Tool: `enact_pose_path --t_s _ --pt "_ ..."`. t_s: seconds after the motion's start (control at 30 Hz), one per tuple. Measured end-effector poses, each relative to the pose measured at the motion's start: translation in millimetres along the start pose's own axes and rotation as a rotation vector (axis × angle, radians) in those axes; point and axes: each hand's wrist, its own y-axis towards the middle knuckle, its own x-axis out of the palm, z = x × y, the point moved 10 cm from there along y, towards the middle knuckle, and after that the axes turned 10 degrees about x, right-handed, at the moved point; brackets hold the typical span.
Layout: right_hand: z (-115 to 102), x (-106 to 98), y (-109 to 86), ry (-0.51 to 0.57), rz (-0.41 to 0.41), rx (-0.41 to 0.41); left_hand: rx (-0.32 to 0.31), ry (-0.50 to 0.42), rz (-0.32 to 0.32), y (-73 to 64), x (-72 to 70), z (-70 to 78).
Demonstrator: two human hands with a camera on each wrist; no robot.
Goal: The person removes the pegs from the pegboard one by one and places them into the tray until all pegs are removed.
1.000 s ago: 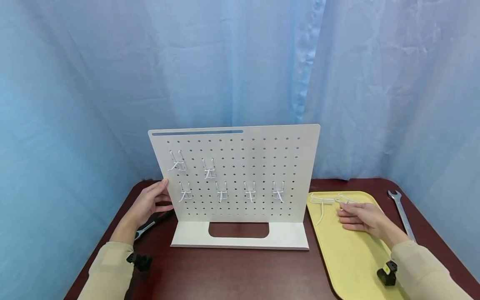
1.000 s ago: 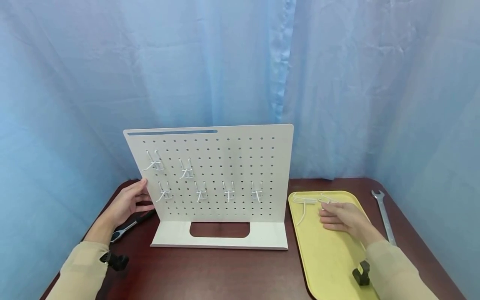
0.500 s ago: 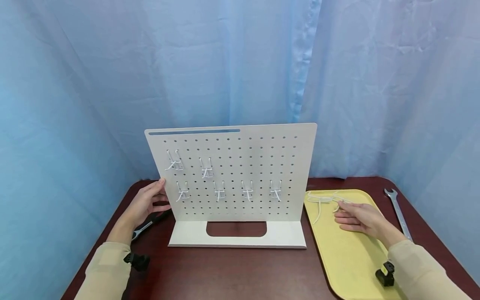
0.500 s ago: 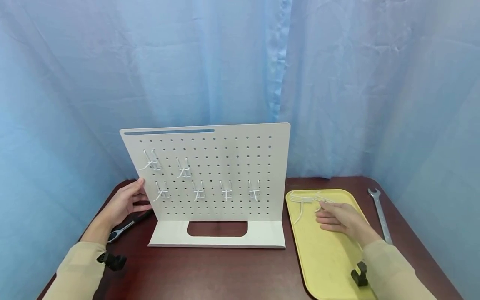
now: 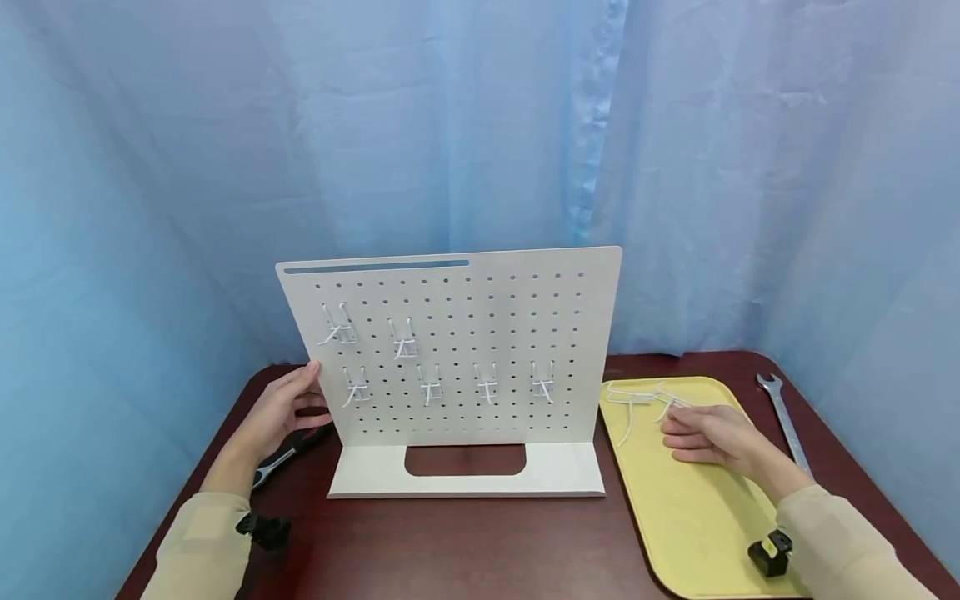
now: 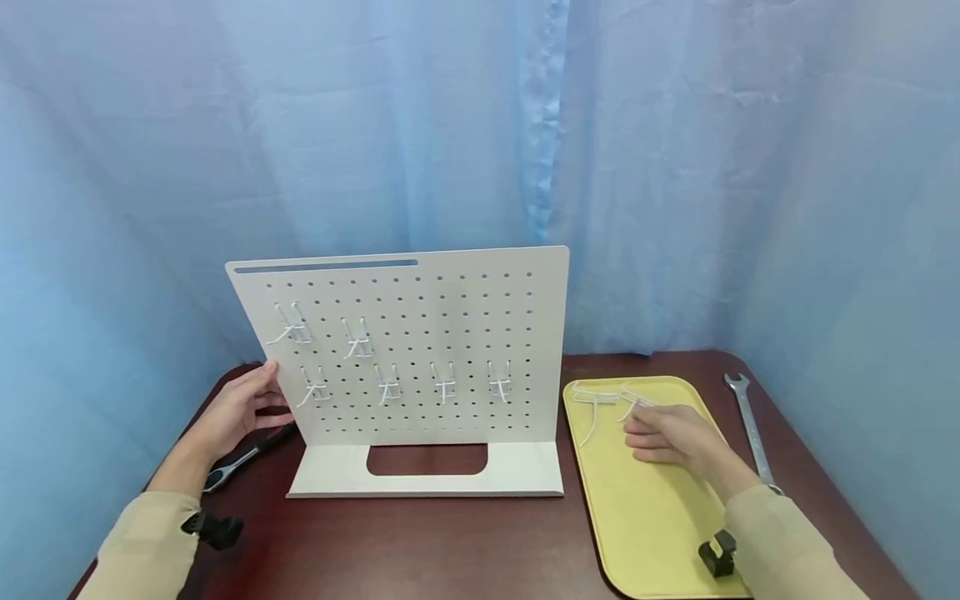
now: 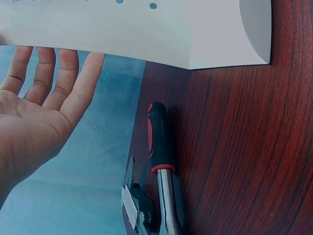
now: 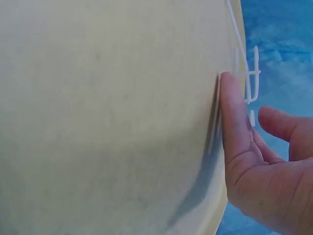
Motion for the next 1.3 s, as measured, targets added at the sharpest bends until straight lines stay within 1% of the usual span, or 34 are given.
enact_pose_path --t_s 0.07,0.17,0.3,0.37,0.43,0.5,0.57,0.63,0.7,0.8,0.93,1.13,1.23,1.3 --pt "-6 4 -4.6 -0.022 0.011 -0.014 0.004 0.003 -0.002 -2.0 -1.0 0.6" --pt "-20 13 -15.5 -0.041 0.006 -0.045 0.01 0.01 -0.008 -3.4 -1.4 1.7" --pt "-46 23 -34.4 -0.052 -0.026 -0.117 0.013 0.008 -0.009 -0.4 2.1 1.4" --pt "-59 30 -42.9 -0.073 -0.034 -0.162 0.011 0.001 -0.007 0.7 4.1 1.0" --pt "-72 35 -51.5 -0.12 -0.019 -0.199 0.011 -0.007 -0.006 2.6 6.4 -0.5" --pt "-83 43 -60.7 -0.189 0.013 -0.23 0.008 -0.013 -0.003 3.9 8.6 -1.4" --pt "-93 54 -69.5 -0.247 0.037 -0.255 0.008 -0.007 0.0 4.3 8.3 -2.3" --pt "-105 69 -78.0 -0.282 0.036 -0.284 0.009 -0.001 0.003 3.5 6.8 -1.9" --pt "-117 87 -86.5 -0.283 0.007 -0.318 0.007 0.005 0.002 1.8 4.6 -0.9" --pt "-135 113 -96.3 -0.264 -0.058 -0.357 0.004 0.008 0.008 -0.8 0.4 1.3" --pt "-154 142 -103.4 -0.225 -0.125 -0.389 0.008 -0.001 0.004 -0.5 -0.4 3.0" --pt "-176 190 -103.1 -0.107 -0.269 -0.426 0.008 -0.006 -0.006 -0.2 1.5 3.1" --pt "-185 214 -99.9 -0.048 -0.33 -0.419 0.006 0.001 -0.008 -0.7 1.8 3.1" --pt "-189 231 -96.5 -0.027 -0.365 -0.412 0.004 0.003 -0.01 -1.1 2.0 3.0"
